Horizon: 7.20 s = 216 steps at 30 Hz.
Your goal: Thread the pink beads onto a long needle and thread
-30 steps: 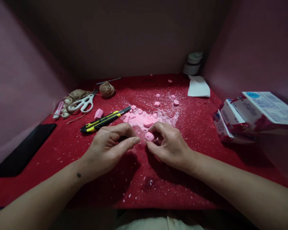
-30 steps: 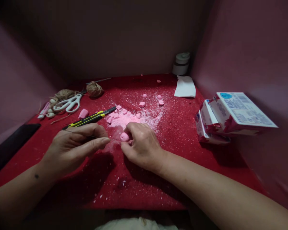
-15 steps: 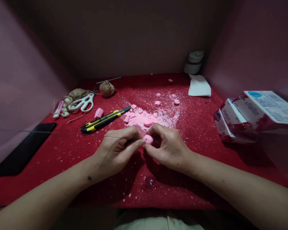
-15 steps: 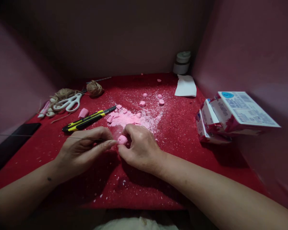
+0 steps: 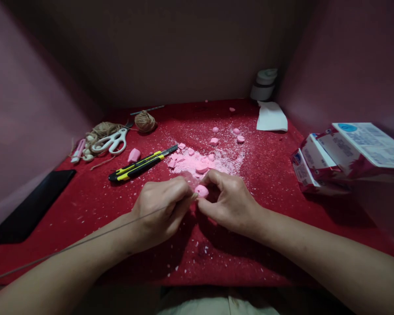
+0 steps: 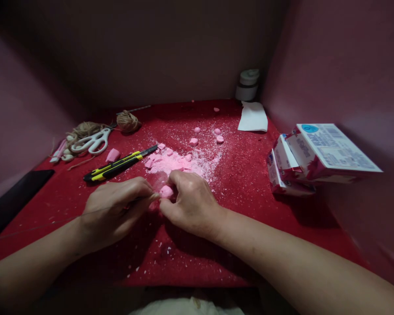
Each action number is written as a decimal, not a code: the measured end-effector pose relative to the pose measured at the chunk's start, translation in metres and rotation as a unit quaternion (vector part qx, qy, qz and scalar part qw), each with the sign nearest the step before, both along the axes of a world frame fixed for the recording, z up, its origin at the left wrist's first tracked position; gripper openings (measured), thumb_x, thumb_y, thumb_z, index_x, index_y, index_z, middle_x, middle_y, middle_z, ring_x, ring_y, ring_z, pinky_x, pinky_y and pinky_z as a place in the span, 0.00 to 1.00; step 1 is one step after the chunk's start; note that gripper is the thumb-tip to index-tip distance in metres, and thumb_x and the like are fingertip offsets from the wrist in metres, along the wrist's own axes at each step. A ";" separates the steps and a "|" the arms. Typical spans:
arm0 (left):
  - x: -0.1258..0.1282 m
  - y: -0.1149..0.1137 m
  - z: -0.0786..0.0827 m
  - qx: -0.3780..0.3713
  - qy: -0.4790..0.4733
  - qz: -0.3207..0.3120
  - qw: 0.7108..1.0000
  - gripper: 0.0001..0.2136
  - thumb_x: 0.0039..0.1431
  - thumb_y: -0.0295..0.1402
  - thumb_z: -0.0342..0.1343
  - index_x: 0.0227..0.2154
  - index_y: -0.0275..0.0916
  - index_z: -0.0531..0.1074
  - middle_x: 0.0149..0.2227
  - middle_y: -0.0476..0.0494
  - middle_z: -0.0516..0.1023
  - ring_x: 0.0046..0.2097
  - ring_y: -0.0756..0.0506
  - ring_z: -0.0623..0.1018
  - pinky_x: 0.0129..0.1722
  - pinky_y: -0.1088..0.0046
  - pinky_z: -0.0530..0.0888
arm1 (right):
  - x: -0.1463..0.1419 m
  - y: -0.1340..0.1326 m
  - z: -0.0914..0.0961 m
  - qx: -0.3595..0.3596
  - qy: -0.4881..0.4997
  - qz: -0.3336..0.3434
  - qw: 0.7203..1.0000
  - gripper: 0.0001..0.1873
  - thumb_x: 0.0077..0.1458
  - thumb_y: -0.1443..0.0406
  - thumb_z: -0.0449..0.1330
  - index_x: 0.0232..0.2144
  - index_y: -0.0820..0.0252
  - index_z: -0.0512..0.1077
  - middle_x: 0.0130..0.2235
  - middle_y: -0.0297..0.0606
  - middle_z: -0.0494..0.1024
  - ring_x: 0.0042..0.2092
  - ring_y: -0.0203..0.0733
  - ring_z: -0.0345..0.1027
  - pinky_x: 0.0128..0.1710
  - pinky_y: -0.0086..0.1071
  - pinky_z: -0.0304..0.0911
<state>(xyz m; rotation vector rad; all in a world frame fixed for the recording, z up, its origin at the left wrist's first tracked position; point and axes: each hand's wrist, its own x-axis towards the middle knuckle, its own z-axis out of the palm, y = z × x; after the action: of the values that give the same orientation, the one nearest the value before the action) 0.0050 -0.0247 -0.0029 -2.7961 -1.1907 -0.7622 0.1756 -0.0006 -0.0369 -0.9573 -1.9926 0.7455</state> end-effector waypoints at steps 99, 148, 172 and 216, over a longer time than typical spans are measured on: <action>0.000 0.004 0.014 -0.387 -0.304 0.106 0.864 0.08 0.56 0.30 0.52 0.24 0.35 0.66 0.21 0.53 0.63 0.23 0.56 0.62 0.20 0.82 0.60 | 0.005 0.006 0.003 -0.054 0.044 0.144 0.987 0.06 0.48 0.72 0.56 0.29 0.68 0.72 0.26 0.34 0.70 0.26 0.31 0.60 0.26 0.25 0.57; 0.003 0.006 0.004 -0.446 -0.439 0.145 0.767 0.08 0.53 0.33 0.57 0.23 0.36 0.65 0.20 0.54 0.62 0.20 0.57 0.59 0.18 0.82 0.57 | 0.016 0.018 0.016 -0.306 0.224 0.194 0.905 0.07 0.41 0.68 0.65 0.28 0.62 0.73 0.32 0.34 0.73 0.33 0.34 0.65 0.33 0.29 0.62; 0.002 -0.011 0.013 -0.155 -0.225 0.064 0.960 0.06 0.56 0.24 0.51 0.26 0.36 0.69 0.27 0.49 0.72 0.26 0.54 0.70 0.25 0.79 0.66 | 0.006 0.008 0.016 -0.224 0.129 0.150 0.954 0.07 0.44 0.74 0.60 0.30 0.65 0.71 0.25 0.29 0.69 0.25 0.27 0.61 0.23 0.22 0.59; 0.003 0.000 0.002 -0.388 -0.440 0.119 0.801 0.06 0.54 0.31 0.55 0.25 0.36 0.66 0.21 0.54 0.62 0.21 0.57 0.59 0.19 0.82 0.57 | 0.006 0.009 0.006 0.076 0.037 0.053 0.995 0.05 0.46 0.73 0.57 0.30 0.65 0.70 0.28 0.37 0.72 0.30 0.34 0.62 0.29 0.27 0.59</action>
<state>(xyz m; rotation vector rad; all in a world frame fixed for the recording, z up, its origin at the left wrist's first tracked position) 0.0084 -0.0246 -0.0013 -2.6671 -2.3978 -2.0775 0.1818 0.0083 -0.0305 -0.7297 -2.0166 0.6660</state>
